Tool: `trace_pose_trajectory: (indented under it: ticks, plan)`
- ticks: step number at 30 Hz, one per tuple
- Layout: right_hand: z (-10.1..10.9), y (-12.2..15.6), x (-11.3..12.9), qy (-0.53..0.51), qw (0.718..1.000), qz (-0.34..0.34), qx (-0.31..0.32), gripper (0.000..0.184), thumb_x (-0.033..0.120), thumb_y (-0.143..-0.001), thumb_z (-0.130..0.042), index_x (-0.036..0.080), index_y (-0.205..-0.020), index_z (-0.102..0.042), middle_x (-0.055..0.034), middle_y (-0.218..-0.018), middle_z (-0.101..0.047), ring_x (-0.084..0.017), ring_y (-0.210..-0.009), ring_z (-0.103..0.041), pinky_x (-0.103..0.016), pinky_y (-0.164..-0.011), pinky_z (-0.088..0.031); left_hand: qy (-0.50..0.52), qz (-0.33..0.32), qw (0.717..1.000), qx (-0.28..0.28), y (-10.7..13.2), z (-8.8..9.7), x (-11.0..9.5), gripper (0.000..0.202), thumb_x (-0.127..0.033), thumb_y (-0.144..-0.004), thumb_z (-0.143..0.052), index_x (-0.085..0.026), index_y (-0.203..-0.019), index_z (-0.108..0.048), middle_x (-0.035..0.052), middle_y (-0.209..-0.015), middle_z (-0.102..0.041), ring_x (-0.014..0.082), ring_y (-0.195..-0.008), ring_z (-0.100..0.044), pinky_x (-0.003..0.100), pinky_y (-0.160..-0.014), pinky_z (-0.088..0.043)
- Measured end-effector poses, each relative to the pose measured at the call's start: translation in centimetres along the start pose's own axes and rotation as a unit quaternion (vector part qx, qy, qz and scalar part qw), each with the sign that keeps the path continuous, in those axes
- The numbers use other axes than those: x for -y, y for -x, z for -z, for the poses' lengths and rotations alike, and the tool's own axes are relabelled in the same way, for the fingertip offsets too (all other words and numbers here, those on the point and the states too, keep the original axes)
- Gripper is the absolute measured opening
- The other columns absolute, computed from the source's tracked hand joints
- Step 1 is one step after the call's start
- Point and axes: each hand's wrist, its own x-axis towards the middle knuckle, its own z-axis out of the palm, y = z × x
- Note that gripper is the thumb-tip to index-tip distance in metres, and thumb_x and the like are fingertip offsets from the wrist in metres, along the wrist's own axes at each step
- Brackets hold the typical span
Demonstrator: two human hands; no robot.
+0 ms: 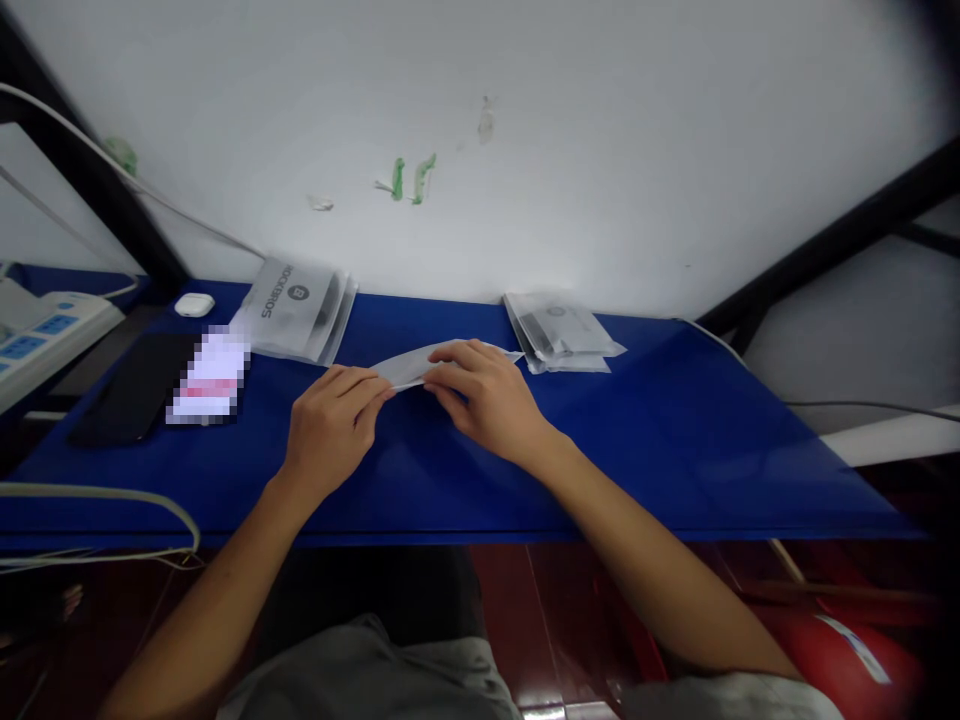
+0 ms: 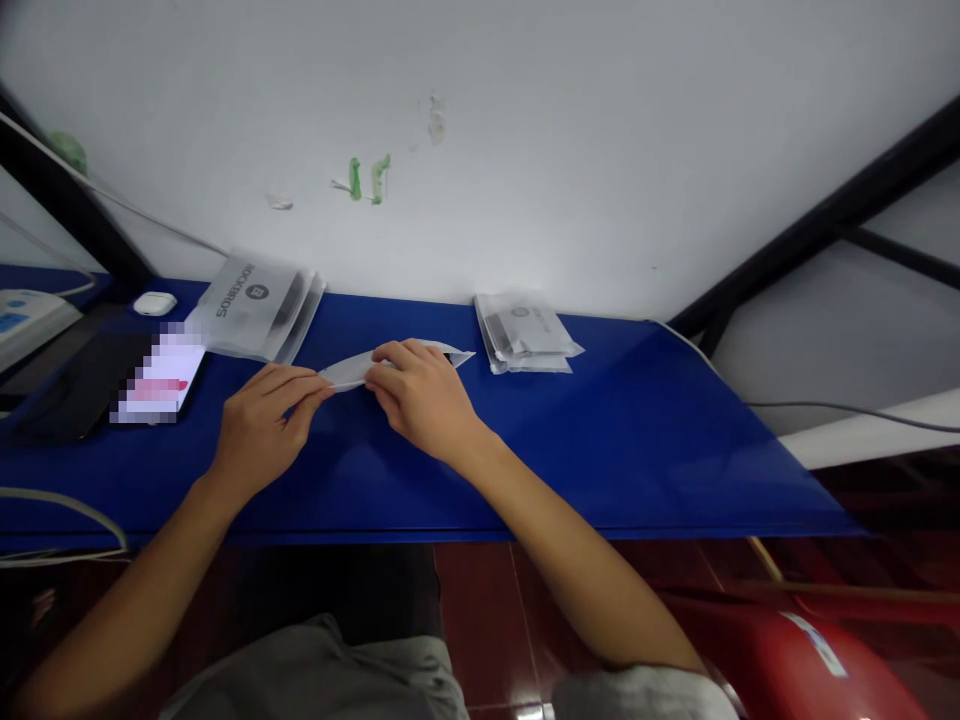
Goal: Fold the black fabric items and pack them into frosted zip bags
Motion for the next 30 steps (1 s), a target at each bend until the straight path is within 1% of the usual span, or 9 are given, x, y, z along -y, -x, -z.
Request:
trace_pose_trajectory:
  ticks: [5,13,21,24,27,30]
  plan:
    - [0.2,1.0,-0.8,0.025,0.999,-0.027,-0.001,0.020,0.018,-0.092,-0.049,0.020,-0.092,-0.069,-0.0083,-0.107,-0.066,-0.021,-0.092,-0.055,-0.035,-0.075,-0.040,-0.006,0.007,1.000,-0.009,0.2,0.1,0.3,0.017,-0.021,-0.091,-0.052,-0.022,-0.085,-0.068,0.0015,-0.083,-0.071,0.0159,-0.079,-0.062,0.032,-0.078,-0.052]
    - [-0.1,2.8,-2.9,0.061,0.996,-0.064,-0.032,0.021,0.020,-0.092,-0.048,0.019,-0.091,-0.069,-0.0091,-0.101,-0.067,-0.021,-0.088,-0.057,-0.035,-0.072,-0.042,-0.022,0.001,1.000,-0.006,0.6,0.3,0.4,0.015,-0.020,-0.091,-0.054,-0.021,-0.085,-0.067,0.0010,-0.083,-0.071,0.0156,-0.078,-0.062,0.030,-0.075,-0.052]
    - [0.0,3.8,-3.6,0.114,0.989,-0.078,-0.048,0.020,0.018,-0.091,-0.049,0.018,-0.091,-0.069,-0.0100,-0.101,-0.068,-0.022,-0.089,-0.058,-0.036,-0.071,-0.043,-0.031,0.001,1.000,-0.002,0.8,0.5,0.7,0.015,-0.019,-0.091,-0.053,-0.021,-0.084,-0.067,0.0012,-0.082,-0.071,0.0156,-0.078,-0.061,0.030,-0.074,-0.052]
    - [-0.1,4.3,-4.1,0.136,0.985,-0.092,-0.047,0.021,0.017,-0.090,-0.050,0.020,-0.090,-0.070,-0.0086,-0.102,-0.069,-0.022,-0.089,-0.059,-0.036,-0.072,-0.044,-0.039,0.007,0.999,-0.004,0.9,0.7,0.9,0.017,-0.020,-0.091,-0.052,-0.020,-0.084,-0.068,0.0010,-0.083,-0.072,0.0153,-0.079,-0.062,0.029,-0.074,-0.052]
    - [-0.3,4.8,-4.8,0.144,0.983,-0.107,-0.040,0.020,0.017,-0.090,-0.051,0.020,-0.088,-0.070,-0.0090,-0.102,-0.069,-0.023,-0.091,-0.059,-0.037,-0.075,-0.045,-0.048,0.018,0.999,0.004,1.1,0.8,1.0,0.018,-0.020,-0.092,-0.051,-0.020,-0.084,-0.068,0.0011,-0.083,-0.072,0.0154,-0.079,-0.062,0.029,-0.075,-0.052]
    - [-0.4,5.2,-5.1,0.137,0.982,-0.129,-0.015,0.021,0.017,-0.089,-0.050,0.018,-0.087,-0.071,-0.0102,-0.103,-0.069,-0.024,-0.092,-0.060,-0.039,-0.077,-0.047,-0.046,0.027,0.998,0.024,1.5,1.0,1.1,0.020,-0.020,-0.093,-0.049,-0.019,-0.085,-0.068,0.0019,-0.084,-0.071,0.0158,-0.080,-0.062,0.030,-0.076,-0.052]
